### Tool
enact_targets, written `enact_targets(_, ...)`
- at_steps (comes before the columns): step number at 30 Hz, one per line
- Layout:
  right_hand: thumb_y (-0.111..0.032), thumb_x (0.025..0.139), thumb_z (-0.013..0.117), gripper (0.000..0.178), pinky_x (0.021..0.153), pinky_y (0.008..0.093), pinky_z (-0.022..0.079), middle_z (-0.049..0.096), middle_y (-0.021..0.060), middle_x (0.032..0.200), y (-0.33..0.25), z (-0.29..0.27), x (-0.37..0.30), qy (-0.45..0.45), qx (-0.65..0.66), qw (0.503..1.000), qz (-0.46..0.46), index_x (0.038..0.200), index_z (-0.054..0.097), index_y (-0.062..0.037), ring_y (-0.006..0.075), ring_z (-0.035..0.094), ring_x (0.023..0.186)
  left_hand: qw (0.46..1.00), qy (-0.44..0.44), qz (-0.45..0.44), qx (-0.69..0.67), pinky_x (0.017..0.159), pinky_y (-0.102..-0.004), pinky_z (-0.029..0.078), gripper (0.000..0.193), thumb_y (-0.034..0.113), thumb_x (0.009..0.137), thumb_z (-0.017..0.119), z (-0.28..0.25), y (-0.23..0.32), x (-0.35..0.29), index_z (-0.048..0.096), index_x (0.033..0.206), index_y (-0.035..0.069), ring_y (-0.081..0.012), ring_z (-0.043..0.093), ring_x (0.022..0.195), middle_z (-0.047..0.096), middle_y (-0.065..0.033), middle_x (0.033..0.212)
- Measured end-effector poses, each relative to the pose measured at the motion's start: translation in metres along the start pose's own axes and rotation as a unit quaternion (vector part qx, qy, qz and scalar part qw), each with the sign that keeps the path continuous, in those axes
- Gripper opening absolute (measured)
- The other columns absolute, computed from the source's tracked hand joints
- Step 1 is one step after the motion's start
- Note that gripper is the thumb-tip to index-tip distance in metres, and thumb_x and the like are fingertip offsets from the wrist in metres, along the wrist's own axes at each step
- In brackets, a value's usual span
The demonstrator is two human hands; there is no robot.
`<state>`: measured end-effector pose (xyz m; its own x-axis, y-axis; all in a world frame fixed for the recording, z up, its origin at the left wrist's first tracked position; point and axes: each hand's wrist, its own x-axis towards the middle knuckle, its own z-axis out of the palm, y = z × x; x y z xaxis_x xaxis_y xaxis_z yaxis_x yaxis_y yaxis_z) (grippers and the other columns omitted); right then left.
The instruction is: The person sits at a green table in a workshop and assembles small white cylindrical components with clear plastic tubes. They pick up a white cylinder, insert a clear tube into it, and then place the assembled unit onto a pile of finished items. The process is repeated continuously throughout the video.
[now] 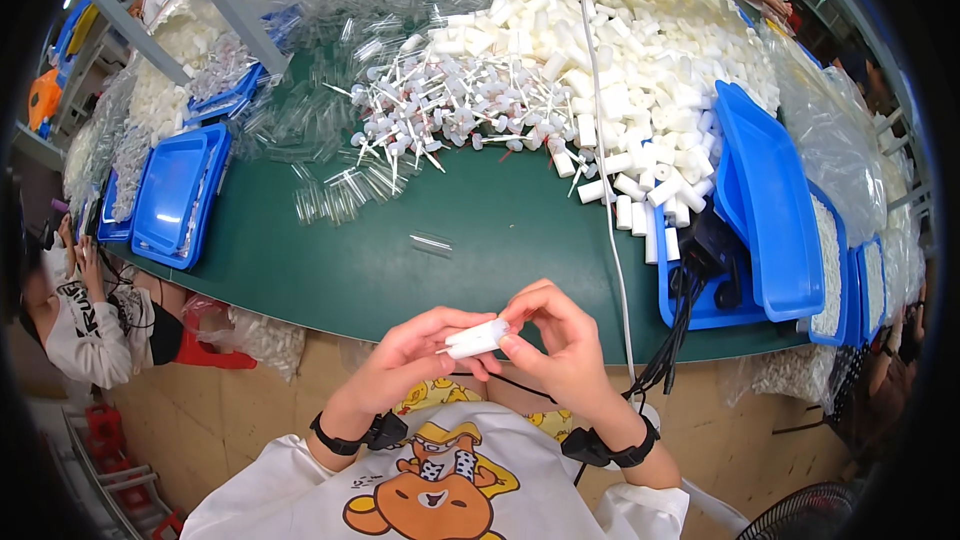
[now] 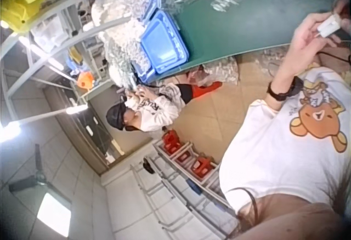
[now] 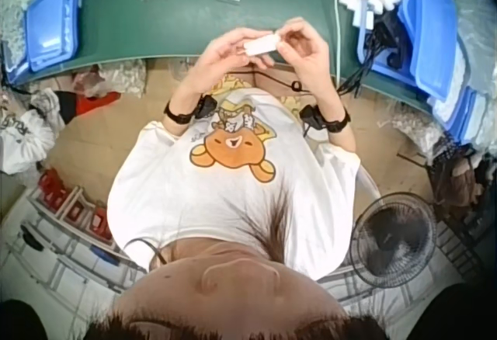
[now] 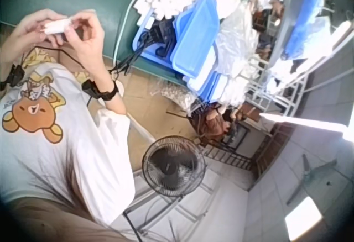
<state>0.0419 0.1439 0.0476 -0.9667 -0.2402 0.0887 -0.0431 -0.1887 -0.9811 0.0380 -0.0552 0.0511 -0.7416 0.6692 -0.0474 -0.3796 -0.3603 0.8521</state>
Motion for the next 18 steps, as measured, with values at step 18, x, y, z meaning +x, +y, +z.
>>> enact_targets(18, 0.015, 0.067, 0.068, 0.038, 0.079, 0.0284, 0.048, 0.049, 0.0094, 0.100, 0.017, 0.010, -0.003, -0.005, 0.066, 0.998, -0.018, 0.102, 0.057, 0.0060, 0.0173, 0.054, 0.092, 0.982, 0.174, 0.070, -0.020, 0.081, -0.0242, 0.046, 0.011, 0.001, 0.089, 0.050, 0.013, -0.023, 0.013, 0.049, 0.100, -0.003, -0.0122, 0.055, 0.094, 0.055, -0.0079, 0.097)
